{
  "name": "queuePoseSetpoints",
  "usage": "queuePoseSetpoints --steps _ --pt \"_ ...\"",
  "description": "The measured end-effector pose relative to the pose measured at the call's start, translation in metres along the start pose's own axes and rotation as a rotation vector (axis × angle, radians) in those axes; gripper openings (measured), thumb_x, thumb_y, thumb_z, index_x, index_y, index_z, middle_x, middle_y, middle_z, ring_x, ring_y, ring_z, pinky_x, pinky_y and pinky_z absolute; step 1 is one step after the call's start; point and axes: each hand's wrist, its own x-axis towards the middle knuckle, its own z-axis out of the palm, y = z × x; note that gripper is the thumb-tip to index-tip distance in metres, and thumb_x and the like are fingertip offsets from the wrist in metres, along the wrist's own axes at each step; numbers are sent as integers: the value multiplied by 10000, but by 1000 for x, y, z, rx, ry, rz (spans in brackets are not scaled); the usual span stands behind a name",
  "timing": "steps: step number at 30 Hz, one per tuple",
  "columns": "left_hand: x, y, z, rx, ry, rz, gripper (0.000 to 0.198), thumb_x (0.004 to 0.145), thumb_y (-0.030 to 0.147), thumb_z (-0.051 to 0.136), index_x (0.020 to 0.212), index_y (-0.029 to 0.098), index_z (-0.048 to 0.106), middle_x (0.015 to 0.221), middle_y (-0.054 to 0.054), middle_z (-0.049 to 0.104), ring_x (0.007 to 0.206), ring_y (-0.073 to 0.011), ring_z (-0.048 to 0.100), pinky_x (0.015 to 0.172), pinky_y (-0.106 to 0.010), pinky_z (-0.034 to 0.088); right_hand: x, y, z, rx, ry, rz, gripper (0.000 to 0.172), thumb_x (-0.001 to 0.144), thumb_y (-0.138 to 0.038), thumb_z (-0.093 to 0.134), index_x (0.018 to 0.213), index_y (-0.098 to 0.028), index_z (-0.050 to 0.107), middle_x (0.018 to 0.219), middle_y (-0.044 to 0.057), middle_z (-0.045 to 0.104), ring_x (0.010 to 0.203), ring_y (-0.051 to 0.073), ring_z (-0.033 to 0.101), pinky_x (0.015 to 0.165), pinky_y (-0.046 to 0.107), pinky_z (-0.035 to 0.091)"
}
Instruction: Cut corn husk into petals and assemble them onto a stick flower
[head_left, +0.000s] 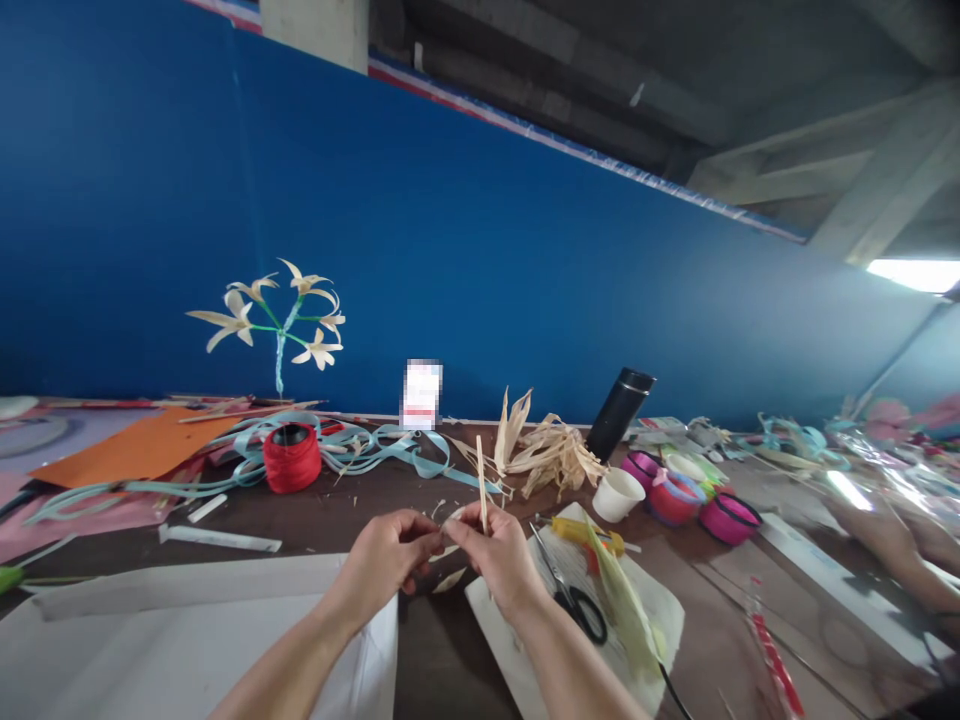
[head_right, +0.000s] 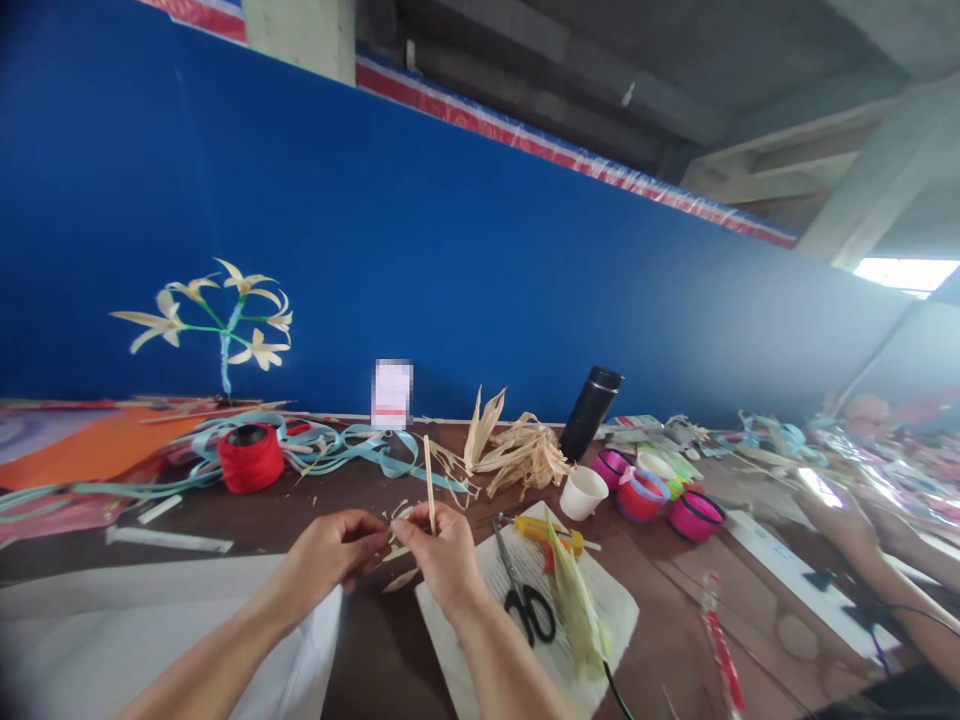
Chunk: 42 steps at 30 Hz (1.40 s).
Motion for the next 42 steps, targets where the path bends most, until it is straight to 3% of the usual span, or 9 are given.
queuePoseSetpoints --steps 16,22,25,28,32,36,42 --pt "2 -6 0 -49 -3 4 295 649 411 593 779 148 618 594 6 589 538 -127 550 439 -214 460 0 7 0 -67 49 -132 185 704 -342 631 744 -163 606 552 -41 521 392 51 360 369 172 281" --pt "3 -6 2 -134 48 -56 344 613 455 632 749 139 631 580 -2 598 539 -125 560 467 -215 470 -1 0 -3 -117 14 -104 285 732 -432 594 799 -155 612 506 -54 462 431 70 367 402 180 280" --pt "5 -7 -1 -237 128 -102 371 586 467 658 743 132 638 579 -7 599 525 -106 555 479 -196 464 -4 -6 -8 -107 -10 -71 395 810 -504 458 915 -163 629 633 -18 536 488 75 396 427 184 275" --pt "7 -7 -4 -317 184 -115 382 578 465 675 750 125 643 592 -12 602 521 -90 544 486 -183 462 -5 -9 -12 -88 -85 -29 435 833 -514 417 972 -164 635 718 0 546 491 63 379 415 184 248" --pt "5 -5 -6 -318 191 -63 376 591 458 669 768 127 648 638 -30 624 585 -118 570 504 -204 482 -3 -5 -11 -161 -239 -38 426 797 -508 493 888 -131 671 536 -32 457 428 51 321 387 179 204" --pt "2 -1 -4 -266 140 -26 349 596 427 666 779 130 648 615 -19 614 604 -139 581 516 -225 495 -3 -3 -8 -47 -343 43 453 767 -447 571 1128 -174 573 544 -35 512 390 40 337 363 156 206" --pt "0 2 -2 -203 98 -26 338 601 421 660 753 120 641 575 -6 589 546 -126 556 512 -241 499 -2 -7 -7 20 -386 69 395 773 -390 582 1095 -163 598 557 -29 515 363 21 302 334 142 174"
